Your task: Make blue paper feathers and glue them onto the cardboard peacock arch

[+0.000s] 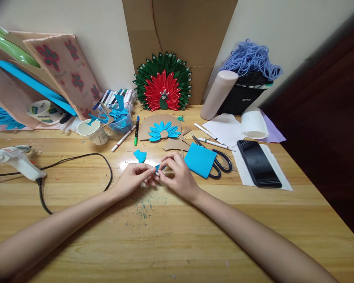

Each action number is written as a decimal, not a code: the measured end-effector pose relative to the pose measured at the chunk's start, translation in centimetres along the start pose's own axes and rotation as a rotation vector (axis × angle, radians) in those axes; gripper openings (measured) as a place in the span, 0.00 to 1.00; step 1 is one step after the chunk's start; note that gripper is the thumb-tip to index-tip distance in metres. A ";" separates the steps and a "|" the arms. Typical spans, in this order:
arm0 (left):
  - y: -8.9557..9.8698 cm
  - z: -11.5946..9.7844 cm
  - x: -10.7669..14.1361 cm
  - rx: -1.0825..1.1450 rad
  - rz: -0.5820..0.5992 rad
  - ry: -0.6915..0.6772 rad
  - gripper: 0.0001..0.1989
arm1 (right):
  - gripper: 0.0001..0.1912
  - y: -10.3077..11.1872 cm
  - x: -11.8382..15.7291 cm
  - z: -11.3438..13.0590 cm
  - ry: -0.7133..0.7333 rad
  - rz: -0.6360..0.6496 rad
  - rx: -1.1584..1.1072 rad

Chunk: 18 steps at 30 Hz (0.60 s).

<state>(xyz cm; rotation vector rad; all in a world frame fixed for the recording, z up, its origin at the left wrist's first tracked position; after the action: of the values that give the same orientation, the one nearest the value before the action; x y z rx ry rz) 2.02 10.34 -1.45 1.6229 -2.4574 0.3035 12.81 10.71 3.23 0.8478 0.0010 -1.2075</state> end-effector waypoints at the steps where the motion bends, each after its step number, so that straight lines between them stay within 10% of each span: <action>1: 0.0 0.0 0.0 -0.004 -0.008 0.001 0.18 | 0.01 0.0 0.0 0.0 -0.002 0.001 -0.001; 18: 0.9 0.2 0.3 -0.150 -0.122 -0.115 0.14 | 0.08 -1.8 0.7 -3.2 -0.397 0.026 -0.373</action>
<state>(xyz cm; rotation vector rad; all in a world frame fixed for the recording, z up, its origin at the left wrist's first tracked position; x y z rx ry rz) 1.04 10.37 -1.61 1.7605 -2.3819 0.0083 13.00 11.80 -0.29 0.2758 -0.1038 -1.2838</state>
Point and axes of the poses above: each hand's wrist, its own x-axis away from the middle knuckle, its own y-axis out of the back of the hand, z = x × y, the point moved 9 cm from there along -x, towards the middle knuckle, and after that the axes turned 1 degree about y, right-handed, at the moved point
